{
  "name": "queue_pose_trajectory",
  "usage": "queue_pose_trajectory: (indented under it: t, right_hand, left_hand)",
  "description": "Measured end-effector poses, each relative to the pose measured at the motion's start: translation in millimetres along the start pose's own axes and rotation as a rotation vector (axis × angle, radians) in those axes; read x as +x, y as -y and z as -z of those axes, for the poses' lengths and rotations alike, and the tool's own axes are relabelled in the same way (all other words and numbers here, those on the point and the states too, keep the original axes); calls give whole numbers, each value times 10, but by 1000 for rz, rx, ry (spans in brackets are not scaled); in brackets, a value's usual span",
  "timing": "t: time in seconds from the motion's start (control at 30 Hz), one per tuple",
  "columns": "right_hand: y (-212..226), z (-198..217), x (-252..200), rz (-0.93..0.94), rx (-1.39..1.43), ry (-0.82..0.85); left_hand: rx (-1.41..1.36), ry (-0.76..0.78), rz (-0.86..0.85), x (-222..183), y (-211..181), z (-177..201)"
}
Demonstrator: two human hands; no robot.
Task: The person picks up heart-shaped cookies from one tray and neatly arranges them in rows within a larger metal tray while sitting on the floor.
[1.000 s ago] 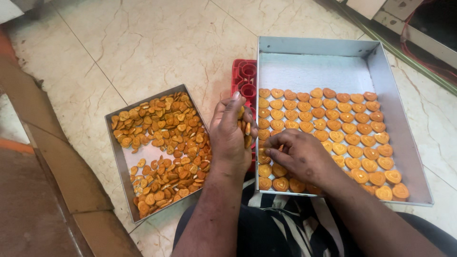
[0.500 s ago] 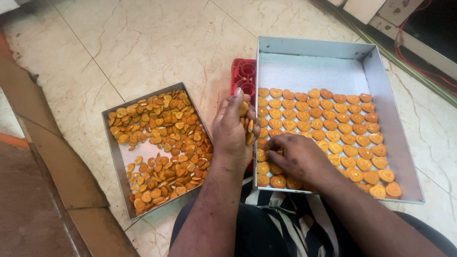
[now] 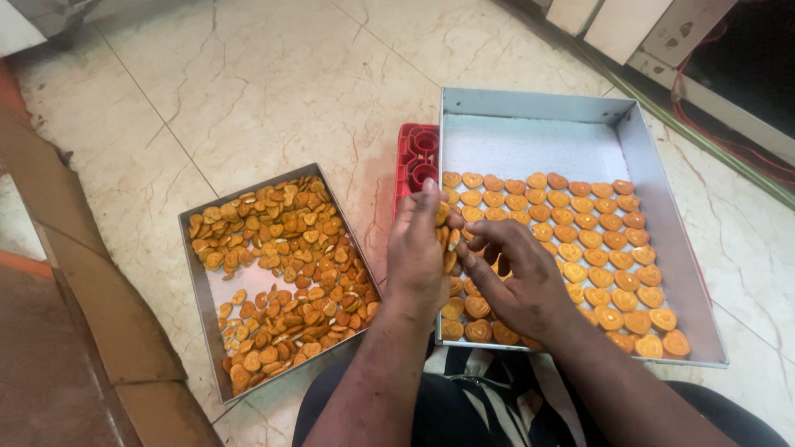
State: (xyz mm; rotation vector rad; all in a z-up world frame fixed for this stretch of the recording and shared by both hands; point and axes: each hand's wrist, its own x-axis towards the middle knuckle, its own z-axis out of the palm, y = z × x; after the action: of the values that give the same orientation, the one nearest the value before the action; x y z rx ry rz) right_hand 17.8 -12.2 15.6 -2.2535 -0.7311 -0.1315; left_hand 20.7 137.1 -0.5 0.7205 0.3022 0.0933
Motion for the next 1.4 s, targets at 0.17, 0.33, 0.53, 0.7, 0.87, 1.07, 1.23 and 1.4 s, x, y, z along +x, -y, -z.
queue_pose_trajectory:
  t: [0.17, 0.33, 0.53, 0.7, 0.87, 1.07, 1.23, 1.4]
  right_hand:
    - [43, 12, -46, 211, 51, -73]
    - [117, 42, 0, 388, -287, -133]
    - [266, 115, 75, 464, -363, -125]
    - [312, 204, 221, 578, -426, -89]
    - [252, 170, 222, 648, -426, -94]
    - [13, 139, 124, 430, 74, -161]
    - [-70, 163, 120, -27, -117, 20]
    - [-231, 144, 178, -315, 258, 120]
  left_hand:
    - [-74, -64, -94, -26, 142, -63]
    - [-187, -133, -33, -5, 178, -64]
    - [-203, -89, -40, -4, 168, -21]
    - [-232, -74, -1, -11, 121, -39]
    - [-319, -95, -69, 45, 126, 10]
    - [-288, -76, -29, 38, -7, 68]
    - [-233, -27, -37, 11, -26, 59]
    - [-222, -4, -27, 53, 8, 73]
